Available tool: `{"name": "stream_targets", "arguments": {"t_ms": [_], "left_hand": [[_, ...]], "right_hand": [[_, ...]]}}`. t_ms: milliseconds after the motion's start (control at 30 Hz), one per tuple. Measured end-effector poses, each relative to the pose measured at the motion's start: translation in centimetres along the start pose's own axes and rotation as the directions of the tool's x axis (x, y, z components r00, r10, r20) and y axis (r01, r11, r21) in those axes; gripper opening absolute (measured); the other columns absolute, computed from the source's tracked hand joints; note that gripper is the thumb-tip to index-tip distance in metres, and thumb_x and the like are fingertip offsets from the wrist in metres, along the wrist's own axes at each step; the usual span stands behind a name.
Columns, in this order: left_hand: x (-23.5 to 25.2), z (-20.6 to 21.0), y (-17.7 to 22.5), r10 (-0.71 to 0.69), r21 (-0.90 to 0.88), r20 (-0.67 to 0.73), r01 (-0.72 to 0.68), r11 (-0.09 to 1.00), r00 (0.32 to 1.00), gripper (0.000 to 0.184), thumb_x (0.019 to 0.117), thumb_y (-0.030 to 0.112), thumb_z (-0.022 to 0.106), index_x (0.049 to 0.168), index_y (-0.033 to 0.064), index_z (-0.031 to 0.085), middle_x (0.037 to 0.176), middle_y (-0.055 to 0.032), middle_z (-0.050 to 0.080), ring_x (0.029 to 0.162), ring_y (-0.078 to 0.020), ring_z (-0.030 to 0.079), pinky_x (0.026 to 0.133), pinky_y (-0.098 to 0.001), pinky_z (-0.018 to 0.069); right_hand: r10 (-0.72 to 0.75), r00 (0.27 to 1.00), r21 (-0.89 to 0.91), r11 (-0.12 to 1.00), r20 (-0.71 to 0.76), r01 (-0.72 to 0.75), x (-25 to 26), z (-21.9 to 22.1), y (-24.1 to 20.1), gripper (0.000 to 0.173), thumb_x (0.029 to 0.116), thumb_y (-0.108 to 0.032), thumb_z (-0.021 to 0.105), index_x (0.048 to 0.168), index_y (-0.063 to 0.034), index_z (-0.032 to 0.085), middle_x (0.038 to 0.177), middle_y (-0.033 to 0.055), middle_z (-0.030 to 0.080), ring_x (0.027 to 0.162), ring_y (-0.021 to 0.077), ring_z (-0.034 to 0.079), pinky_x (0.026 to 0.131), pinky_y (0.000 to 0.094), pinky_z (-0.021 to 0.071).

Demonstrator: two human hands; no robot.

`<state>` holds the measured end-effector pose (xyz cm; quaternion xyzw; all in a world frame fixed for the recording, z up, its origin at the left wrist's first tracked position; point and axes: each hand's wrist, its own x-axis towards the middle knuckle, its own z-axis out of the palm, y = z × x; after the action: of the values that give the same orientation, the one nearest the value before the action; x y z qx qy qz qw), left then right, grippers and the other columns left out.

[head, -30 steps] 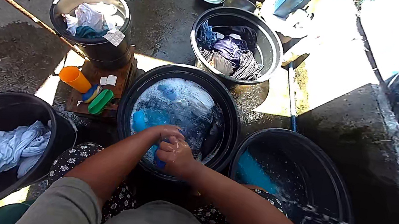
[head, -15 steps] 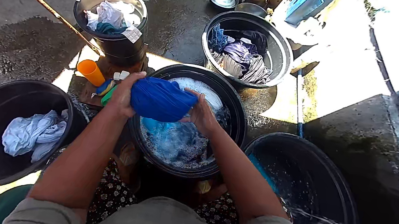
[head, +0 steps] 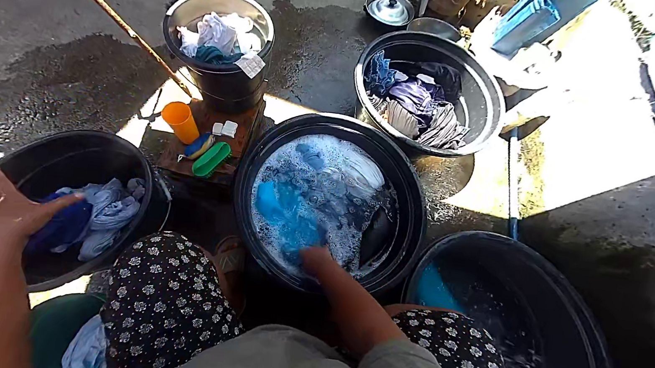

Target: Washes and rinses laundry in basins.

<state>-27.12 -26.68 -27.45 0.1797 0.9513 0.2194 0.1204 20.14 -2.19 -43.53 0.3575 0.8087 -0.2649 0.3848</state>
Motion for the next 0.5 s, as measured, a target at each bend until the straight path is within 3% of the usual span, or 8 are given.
{"name": "stream_targets", "arguments": {"t_ms": [33, 100, 167, 200, 267, 333, 400, 500], "left_hand": [[-1.0, -0.1, 2.0, 0.081, 0.006, 0.022, -0.081, 0.997, 0.996, 0.13, 0.0795, 0.051, 0.085, 0.164, 0.004, -0.001, 0.162, -0.0388, 0.015, 0.149, -0.0547, 0.023, 0.119, -0.0679, 0.0241], [-4.6, -0.6, 7.9, 0.301, -0.09, 0.125, -0.291, 0.952, 0.945, 0.107, 0.0896, 0.032, 0.081, 0.165, 0.0065, 0.009, 0.156, -0.0368, 0.033, 0.14, -0.0554, 0.04, 0.11, -0.0694, 0.0353], [-7.9, 0.5, 13.6, 0.526, -0.187, 0.323, -0.492, 0.85, 0.787, 0.089, 0.0915, 0.022, 0.079, 0.161, 0.0078, 0.025, 0.147, -0.0297, 0.05, 0.128, -0.0479, 0.055, 0.102, -0.064, 0.0473], [-9.4, 1.8, 16.2, 0.595, -0.202, 0.432, -0.57, 0.796, 0.677, 0.085, 0.0896, 0.023, 0.081, 0.158, 0.0079, 0.033, 0.142, -0.0261, 0.056, 0.123, -0.0439, 0.06, 0.099, -0.0618, 0.0507], [-12.7, 5.7, 20.7, 0.605, -0.17, 0.636, -0.678, 0.715, 0.478, 0.082, 0.0857, 0.032, 0.085, 0.153, 0.0089, 0.045, 0.132, -0.0222, 0.063, 0.113, -0.0394, 0.067, 0.095, -0.06, 0.0546], [-15.7, 10.8, 23.8, 0.53, -0.138, 0.784, -0.741, 0.657, 0.324, 0.085, 0.0838, 0.033, 0.087, 0.152, 0.0048, 0.044, 0.13, -0.0263, 0.064, 0.115, -0.0433, 0.065, 0.099, -0.064, 0.0497], [-17.7, 15.9, 25.0, 0.533, -0.164, 0.805, -0.767, 0.621, 0.26, 0.085, 0.0829, 0.029, 0.087, 0.15, 0.0004, 0.044, 0.134, -0.0295, 0.061, 0.125, -0.0468, 0.058, 0.106, -0.0678, 0.0426], [-18.7, 20.1, 26.2, 0.651, -0.345, 0.738, -0.728, 0.592, 0.18, 0.052, 0.0964, 0.021, 0.072, 0.138, -0.0052, 0.054, 0.13, -0.0288, 0.062, 0.123, -0.0424, 0.061, 0.107, -0.0612, 0.0452]], "right_hand": [[-0.005, 1.0, 0.076, 0.997, -0.021, 0.007, -0.6, -0.9, 0.4, 0.043, 0.1076, -0.023, 0.05, 0.144, -0.0007, 0.055, 0.144, 0.0295, 0.056, 0.137, 0.0491, 0.05, 0.11, 0.0714, 0.0361], [-0.075, 0.981, 0.314, 0.941, -0.179, 0.129, -2.2, -3.4, 0.9, 0.046, 0.1115, -0.031, 0.044, 0.137, 0.0045, 0.057, 0.135, 0.0314, 0.06, 0.131, 0.0462, 0.056, 0.11, 0.0643, 0.0398], [-0.125, 0.927, 0.511, 0.804, -0.354, 0.304, -5.7, -6.7, 0.4, 0.044, 0.1119, -0.028, 0.044, 0.128, 0.0099, 0.06, 0.124, 0.0317, 0.063, 0.12, 0.0411, 0.061, 0.107, 0.0566, 0.0436], [-0.138, 0.883, 0.551, 0.735, -0.449, 0.395, -7.7, -8.0, 0.1, 0.04, 0.1113, -0.026, 0.046, 0.119, 0.0102, 0.062, 0.112, 0.0283, 0.065, 0.107, 0.0358, 0.063, 0.098, 0.0529, 0.0468], [-0.151, 0.777, 0.54, 0.639, -0.611, 0.548, -12.4, -10.3, -0.4, 0.033, 0.1099, -0.021, 0.049, 0.102, 0.0072, 0.064, 0.092, 0.0177, 0.063, 0.087, 0.0238, 0.06, 0.083, 0.0447, 0.049], [-0.15, 0.649, 0.464, 0.581, -0.746, 0.668, -17.3, -12.0, -0.7, 0.03, 0.1081, -0.02, 0.051, 0.092, 0.0008, 0.063, 0.084, 0.0072, 0.059, 0.076, 0.0128, 0.056, 0.072, 0.0345, 0.0479], [-0.089, 0.544, 0.423, 0.53, -0.834, 0.735, -21.5, -13.2, -0.2, 0.027, 0.106, -0.02, 0.052, 0.087, -0.0053, 0.064, 0.082, -0.0001, 0.059, 0.073, 0.0048, 0.055, 0.068, 0.0259, 0.0473], [0.088, 0.478, 0.462, 0.459, -0.874, 0.759, -25.5, -14.2, 2.2, 0.025, 0.1054, -0.019, 0.051, 0.085, -0.0123, 0.063, 0.081, -0.0057, 0.061, 0.07, -0.0001, 0.058, 0.063, 0.0187, 0.0498]]}}
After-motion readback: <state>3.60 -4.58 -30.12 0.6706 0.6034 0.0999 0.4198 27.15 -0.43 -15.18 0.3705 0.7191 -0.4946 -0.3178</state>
